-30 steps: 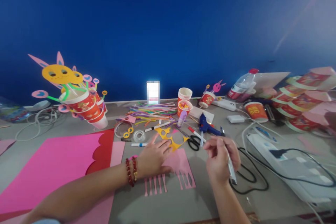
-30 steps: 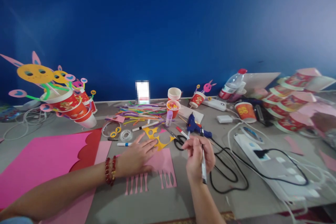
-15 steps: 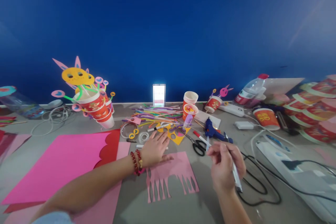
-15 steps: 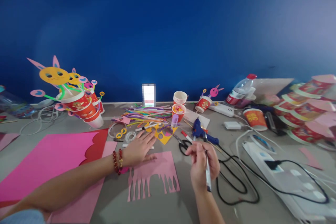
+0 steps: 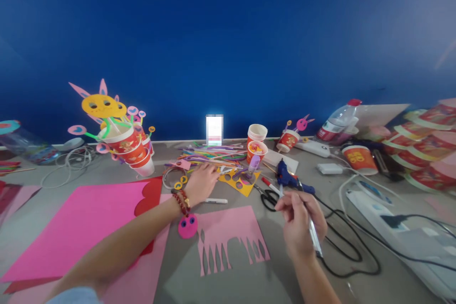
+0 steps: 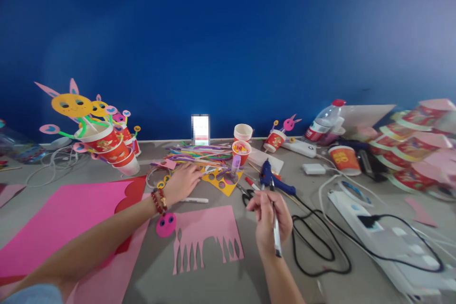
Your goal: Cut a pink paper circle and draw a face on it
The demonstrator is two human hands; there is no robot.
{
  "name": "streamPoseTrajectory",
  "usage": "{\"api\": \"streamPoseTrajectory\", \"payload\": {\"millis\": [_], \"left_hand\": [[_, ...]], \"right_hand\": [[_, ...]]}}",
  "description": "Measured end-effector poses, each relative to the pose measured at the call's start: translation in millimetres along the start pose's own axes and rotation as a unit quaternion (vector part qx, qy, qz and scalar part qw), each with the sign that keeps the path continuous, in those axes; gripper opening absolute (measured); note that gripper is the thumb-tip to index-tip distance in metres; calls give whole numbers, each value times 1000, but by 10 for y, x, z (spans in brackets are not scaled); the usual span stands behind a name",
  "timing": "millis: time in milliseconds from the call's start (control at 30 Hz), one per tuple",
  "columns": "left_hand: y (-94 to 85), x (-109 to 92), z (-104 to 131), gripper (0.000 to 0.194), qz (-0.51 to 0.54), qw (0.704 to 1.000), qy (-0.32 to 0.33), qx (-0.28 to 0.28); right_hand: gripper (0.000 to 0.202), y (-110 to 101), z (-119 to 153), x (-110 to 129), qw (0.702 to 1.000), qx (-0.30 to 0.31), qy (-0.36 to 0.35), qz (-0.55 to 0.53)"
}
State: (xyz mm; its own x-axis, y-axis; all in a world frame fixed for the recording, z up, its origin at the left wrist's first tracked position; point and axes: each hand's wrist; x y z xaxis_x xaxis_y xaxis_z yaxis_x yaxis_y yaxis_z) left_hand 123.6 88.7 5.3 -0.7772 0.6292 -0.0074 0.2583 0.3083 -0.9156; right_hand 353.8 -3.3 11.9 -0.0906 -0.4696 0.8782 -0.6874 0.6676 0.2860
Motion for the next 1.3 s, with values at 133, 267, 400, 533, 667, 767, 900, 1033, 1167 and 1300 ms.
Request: {"api": "streamPoseTrajectory", "payload": {"millis": [133,267,400,533,667,767,900,1033,1167,1300], "left_hand": [[40,140,-51,12,-5,1000,4,2],[58,93,-44,12,-3,1000,14,4],[18,52,-25,11,4,1000,19,10],[18,30,-33,14,7,999,24,20],[77,-2,-80,13,4,1000,15,26],[114,-20,-119,9,0,1000,6,29],[107,-44,-143,9,-11,999,12,37],[63,-76,-140,16,-27,998,26,44],[38,-77,-146,19,-31,997,37,53],[31,-54,-168,13,-25,997,40,62]], "right_hand": [[22,-4,6,-10,1000,-1,5,-1],[22,-7,4,-19,1000,1,8,1],[23,-11,5,-17,1000,2,15,2],[21,-13,6,-10,1000,9,16,-3],[22,-15,7,-5,1000,14,14,2],[23,-12,7,2,1000,13,18,6],[24,-2,7,20,1000,10,20,12],[24,2,16,25,999,24,29,27],[23,-4,24,16,997,60,46,30],[24,1,23,25,993,103,43,46]]}}
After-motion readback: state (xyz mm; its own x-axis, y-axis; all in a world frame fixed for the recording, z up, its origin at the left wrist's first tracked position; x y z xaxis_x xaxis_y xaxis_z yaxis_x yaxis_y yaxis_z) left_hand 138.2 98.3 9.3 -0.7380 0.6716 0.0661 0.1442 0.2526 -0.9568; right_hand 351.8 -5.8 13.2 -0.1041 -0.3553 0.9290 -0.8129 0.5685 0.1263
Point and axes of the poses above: each hand's wrist, its own z-axis away from the middle knuckle, its own y-axis out of the palm, x = y × z, and after that the axes turned 10 degrees about -x, right-handed
